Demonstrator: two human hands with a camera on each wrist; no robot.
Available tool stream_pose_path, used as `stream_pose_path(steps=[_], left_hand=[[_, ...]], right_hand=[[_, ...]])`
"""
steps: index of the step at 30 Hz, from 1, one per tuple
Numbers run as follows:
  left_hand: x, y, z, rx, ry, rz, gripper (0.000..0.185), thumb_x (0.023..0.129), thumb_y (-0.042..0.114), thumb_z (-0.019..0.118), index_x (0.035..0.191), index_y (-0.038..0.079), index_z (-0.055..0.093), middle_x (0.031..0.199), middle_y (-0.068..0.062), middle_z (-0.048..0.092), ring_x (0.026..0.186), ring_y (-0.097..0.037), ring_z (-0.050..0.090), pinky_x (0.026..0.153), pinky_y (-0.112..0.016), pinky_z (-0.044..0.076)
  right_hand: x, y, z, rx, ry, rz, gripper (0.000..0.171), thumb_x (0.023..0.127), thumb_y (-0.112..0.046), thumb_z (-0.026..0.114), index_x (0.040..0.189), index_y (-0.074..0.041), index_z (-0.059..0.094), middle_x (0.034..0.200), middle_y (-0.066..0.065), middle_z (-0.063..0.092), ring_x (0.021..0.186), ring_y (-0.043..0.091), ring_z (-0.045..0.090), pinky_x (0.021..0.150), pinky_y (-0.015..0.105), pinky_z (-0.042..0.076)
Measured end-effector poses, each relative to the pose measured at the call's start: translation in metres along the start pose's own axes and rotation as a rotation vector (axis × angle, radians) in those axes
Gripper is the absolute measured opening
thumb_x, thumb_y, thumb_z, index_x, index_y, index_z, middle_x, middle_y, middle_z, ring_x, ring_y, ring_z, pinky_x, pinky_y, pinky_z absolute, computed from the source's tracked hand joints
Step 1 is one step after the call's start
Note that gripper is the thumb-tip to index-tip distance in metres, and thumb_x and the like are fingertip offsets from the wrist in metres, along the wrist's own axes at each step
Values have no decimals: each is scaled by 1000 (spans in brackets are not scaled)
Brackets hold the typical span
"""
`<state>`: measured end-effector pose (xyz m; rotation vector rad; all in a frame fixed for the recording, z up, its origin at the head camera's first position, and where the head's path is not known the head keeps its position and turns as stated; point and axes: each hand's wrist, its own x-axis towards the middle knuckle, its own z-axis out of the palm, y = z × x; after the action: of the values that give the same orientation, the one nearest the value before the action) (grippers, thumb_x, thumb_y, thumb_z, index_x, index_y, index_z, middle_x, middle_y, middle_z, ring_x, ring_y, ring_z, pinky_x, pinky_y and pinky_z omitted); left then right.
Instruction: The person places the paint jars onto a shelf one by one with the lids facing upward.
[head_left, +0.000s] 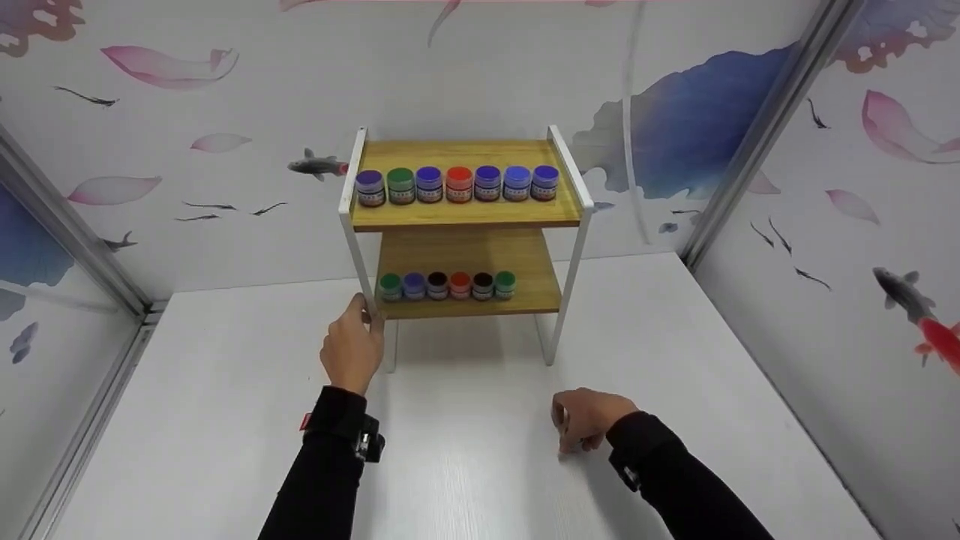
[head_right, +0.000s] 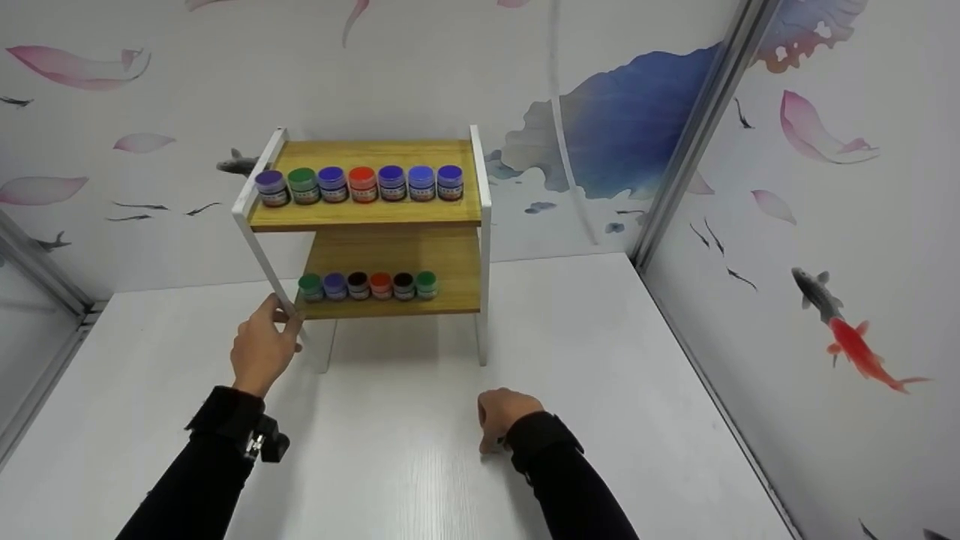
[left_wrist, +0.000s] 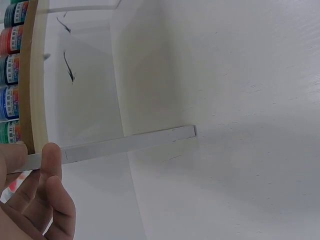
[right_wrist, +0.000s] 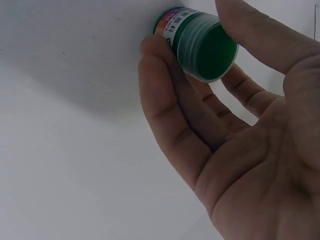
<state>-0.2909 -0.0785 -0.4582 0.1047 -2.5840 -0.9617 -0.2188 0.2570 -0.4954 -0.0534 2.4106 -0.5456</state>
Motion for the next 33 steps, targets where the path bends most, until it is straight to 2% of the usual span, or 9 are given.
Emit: stream_pose_path(steps=[6,14,18,23,33], left_hand=[[0,1,0,4,-4,3,15,95,20,61,104,8,62,96,-13,73,63,-25,61,46,-32,40],[0,0,0,8,-4,-1,15,95,20,61,104,8,62,97,-13,74,63,-25,62,47,-33,40],[0,0,-1,2,-11,-3,14,95,20,61,105,9,62,97,-13,74,62,-25,62,46,-32,40],[0,-1,-1,-14,-7,-2,14,96,21,60,104,10,62,95,-12,74,58,-24,60,44,-31,38],[0,0,1,7,-14,-17,13,96,23,61,102,12,61,96,-11,74,60,-24,59,45,-30,36]], right_hand=[[0,2,-1,-4,44,-64,20,76,-9,81,86,-11,64,79,1,61,67,18,61,58,28,47],[4,4,-5,-5,67,-128,3,88,-12,67,90,-13,68,73,0,62,61,13,53,56,27,40],[6,5,-5,-36,87,-150,6,93,-16,63,92,-14,69,79,-1,63,66,12,54,59,28,42],[7,6,-5,-67,115,-181,7,95,-18,63,93,-16,70,91,-4,65,77,12,55,68,31,46],[5,4,-5,-75,116,-179,6,93,-17,66,93,-16,72,88,-5,66,76,11,57,68,30,47]])
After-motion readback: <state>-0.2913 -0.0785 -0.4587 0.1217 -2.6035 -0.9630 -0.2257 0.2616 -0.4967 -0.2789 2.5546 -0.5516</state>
